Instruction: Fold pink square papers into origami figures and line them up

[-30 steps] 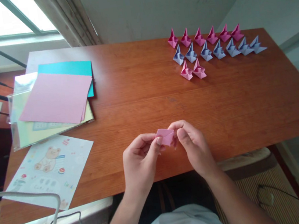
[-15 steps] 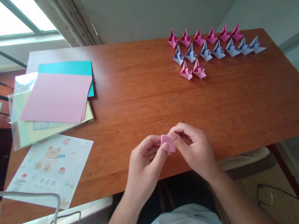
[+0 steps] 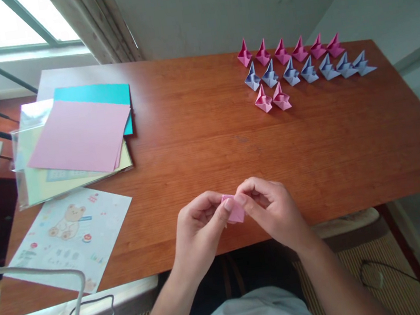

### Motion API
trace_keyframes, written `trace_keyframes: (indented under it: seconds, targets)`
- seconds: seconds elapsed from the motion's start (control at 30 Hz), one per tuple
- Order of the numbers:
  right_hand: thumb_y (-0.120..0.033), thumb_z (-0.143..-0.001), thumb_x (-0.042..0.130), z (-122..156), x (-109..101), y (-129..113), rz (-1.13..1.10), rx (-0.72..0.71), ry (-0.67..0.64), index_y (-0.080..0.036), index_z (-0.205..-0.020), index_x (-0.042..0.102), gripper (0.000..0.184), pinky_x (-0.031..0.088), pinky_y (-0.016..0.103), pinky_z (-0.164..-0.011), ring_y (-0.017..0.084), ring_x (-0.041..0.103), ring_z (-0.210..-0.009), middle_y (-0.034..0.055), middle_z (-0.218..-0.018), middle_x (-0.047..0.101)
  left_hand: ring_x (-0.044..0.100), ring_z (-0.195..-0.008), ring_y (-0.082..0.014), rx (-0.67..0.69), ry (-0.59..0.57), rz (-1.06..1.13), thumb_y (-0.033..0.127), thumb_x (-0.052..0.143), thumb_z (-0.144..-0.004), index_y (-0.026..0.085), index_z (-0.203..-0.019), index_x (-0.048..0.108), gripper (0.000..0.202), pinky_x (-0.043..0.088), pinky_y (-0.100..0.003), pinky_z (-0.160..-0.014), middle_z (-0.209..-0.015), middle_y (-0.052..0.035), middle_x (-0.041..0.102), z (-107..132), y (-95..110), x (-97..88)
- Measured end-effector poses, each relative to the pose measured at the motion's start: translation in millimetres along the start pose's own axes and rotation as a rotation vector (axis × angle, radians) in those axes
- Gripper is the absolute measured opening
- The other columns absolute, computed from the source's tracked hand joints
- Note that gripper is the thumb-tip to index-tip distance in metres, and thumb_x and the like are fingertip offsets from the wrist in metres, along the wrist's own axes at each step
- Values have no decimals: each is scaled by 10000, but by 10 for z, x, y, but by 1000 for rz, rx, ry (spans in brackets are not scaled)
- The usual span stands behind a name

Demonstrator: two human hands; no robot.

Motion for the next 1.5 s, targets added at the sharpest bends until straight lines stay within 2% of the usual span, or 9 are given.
trace_keyframes:
  seconds: [0.2, 0.47, 0.63, 0.8, 1.0, 1.17, 1.33, 1.4, 1.5]
  targets:
    - [-334, -964, 616, 20, -27, -57, 46, -32, -15, -222, -820, 640, 184, 454, 270, -625, 140, 588, -685, -8, -743, 642, 640, -617, -141, 23, -2, -117, 412, 698, -897, 152, -737, 719, 306, 505, -217, -575, -683, -45, 728, -22, 54, -3]
    - [-351, -961, 631, 41, 86, 58, -114, 62, -40, -216, -872, 657, 164, 484, 240, -630, 130, 630, -699, -11, -769, 674, 625, -588, -126, 167, 125, -224, 380, 709, -890, 163, -756, 735, 256, 495, -201, -548, -663, -24, 710, -11, 157, -111]
    - [-361, -949, 651, 44, 119, 104, -150, 81, -47, -206, -880, 689, 174, 495, 238, -606, 130, 638, -673, -3, -758, 694, 655, -567, -137, 158, 137, -233, 400, 677, -912, 175, -790, 724, 260, 539, -211, -533, -662, -15, 712, -20, 137, -87]
    - [-398, -944, 653, 42, 128, 162, -175, 124, -22, -194, -866, 692, 222, 489, 230, -561, 118, 612, -604, -6, -702, 681, 666, -554, -144, 220, 170, -387, 378, 663, -918, 190, -803, 731, 231, 537, -220, -546, -678, -24, 733, -7, 200, -109]
    - [-407, -943, 648, 37, 127, 156, -254, 121, -35, -202, -872, 676, 219, 511, 231, -567, 130, 644, -643, -2, -731, 688, 636, -566, -138, 269, 122, -460, 339, 641, -926, 188, -782, 705, 219, 513, -215, -555, -670, -22, 712, -28, 251, -87]
    - [-342, -941, 657, 37, 33, 80, -178, 58, 53, -214, -863, 678, 152, 500, 243, -584, 130, 622, -646, -1, -747, 678, 621, -573, -124, 238, 106, -326, 339, 660, -920, 180, -784, 688, 211, 514, -209, -562, -671, -7, 686, -39, 236, -66]
    - [-305, -944, 649, 55, -101, -6, -145, -7, 204, -234, -870, 684, 108, 490, 274, -667, 140, 606, -717, -4, -793, 659, 666, -715, -123, 80, -38, -19, 316, 744, -870, 171, -891, 720, 149, 535, -188, -661, -789, -18, 728, -49, 114, 92]
    - [-290, -947, 642, 45, -121, -40, -141, -31, 212, -235, -838, 678, 127, 473, 278, -678, 140, 584, -737, -6, -795, 630, 660, -757, -123, 55, -56, 17, 288, 779, -838, 164, -878, 733, 138, 530, -186, -703, -816, -23, 734, -46, 85, 120]
    - [-276, -953, 622, 22, -104, -58, -143, -41, 168, -228, -804, 661, 161, 459, 283, -677, 143, 567, -746, -6, -791, 605, 617, -719, -110, 42, -32, 18, 268, 809, -805, 151, -812, 733, 139, 498, -175, -668, -769, -12, 704, -48, 38, 96]
Point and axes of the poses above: each hand's wrist, its own z-axis away from the middle knuckle, its own x-axis out of the palm, y = z × x, the point moved 10 cm from there along -z, towards the middle knuckle
